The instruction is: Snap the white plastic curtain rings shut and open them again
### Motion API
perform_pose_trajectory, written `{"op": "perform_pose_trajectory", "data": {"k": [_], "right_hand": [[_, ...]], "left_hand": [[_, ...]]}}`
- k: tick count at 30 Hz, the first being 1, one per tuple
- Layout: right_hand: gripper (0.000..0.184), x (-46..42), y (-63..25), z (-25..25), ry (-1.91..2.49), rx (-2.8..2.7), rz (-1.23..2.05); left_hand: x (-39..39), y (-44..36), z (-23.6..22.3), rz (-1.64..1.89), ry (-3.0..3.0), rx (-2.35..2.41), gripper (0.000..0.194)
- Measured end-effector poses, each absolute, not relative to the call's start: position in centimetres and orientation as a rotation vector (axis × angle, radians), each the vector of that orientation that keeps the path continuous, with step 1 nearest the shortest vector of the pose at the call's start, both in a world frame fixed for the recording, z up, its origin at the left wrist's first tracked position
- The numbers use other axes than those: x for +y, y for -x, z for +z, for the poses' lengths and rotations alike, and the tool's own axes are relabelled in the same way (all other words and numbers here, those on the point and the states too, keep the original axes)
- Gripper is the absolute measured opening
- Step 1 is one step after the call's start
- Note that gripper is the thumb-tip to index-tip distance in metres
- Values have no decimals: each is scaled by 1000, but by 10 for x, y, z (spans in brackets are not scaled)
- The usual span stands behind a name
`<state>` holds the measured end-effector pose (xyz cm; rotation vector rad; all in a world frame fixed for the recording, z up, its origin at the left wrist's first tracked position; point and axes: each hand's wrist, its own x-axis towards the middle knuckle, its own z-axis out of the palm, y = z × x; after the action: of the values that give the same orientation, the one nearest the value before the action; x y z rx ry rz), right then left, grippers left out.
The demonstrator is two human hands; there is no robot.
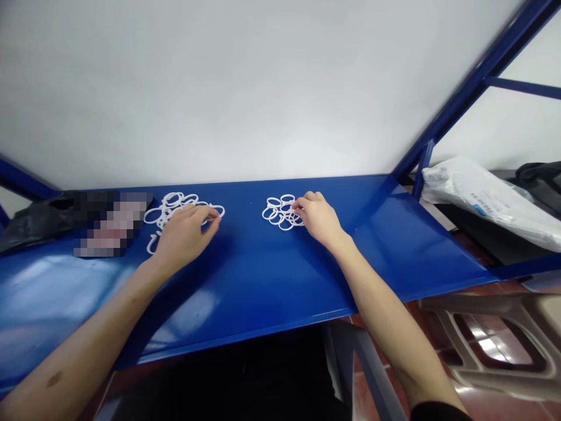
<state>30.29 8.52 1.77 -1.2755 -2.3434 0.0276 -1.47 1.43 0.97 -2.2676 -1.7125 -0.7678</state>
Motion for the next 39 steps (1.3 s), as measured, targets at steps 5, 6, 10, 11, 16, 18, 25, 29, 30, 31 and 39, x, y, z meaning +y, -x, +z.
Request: {"op": "perform_pose_trajectory", "data": {"k": [5, 6, 10, 11, 16, 18, 25, 29, 30, 31, 39], "right_hand": [[20, 85, -302, 19, 1271, -2335, 31], [20, 85, -302, 21, 1273, -2321, 21], [22, 77, -295, 29, 1228, -2232, -9], [21, 73, -290, 30, 1191, -2212, 16], [19, 44, -254, 24, 971, -2195, 547], [23, 33, -240, 17, 935, -2165, 822], [23, 23, -228, 5, 861, -1990, 1021], [17, 24, -230, 10, 818, -1905, 1071], [16, 24, -231, 10, 810, -1897, 1074], [15, 24, -230, 11, 800, -1898, 1077], [19, 28, -234, 1, 763, -2000, 987]], "left_hand": [[15, 12, 2, -768, 2349, -1707, 15], [15, 12, 1, -771, 2357, -1703, 15], [14, 8, 0, -831, 2412, -1626, 16], [12, 6, 1, -857, 2435, -1590, 17], [2, -9, 8, -951, 2559, -1376, 17], [-1, -14, 9, -941, 2611, -1288, 18], [-8, -25, 1, -1016, 2655, -1081, 11], [-11, -27, 3, -1304, 2399, -1396, 10], [-11, -27, 5, -1328, 2394, -1505, 13], [-10, -26, 6, -1327, 2424, -1605, 14], [-9, -25, 7, -1278, 2677, -1824, 21]]}}
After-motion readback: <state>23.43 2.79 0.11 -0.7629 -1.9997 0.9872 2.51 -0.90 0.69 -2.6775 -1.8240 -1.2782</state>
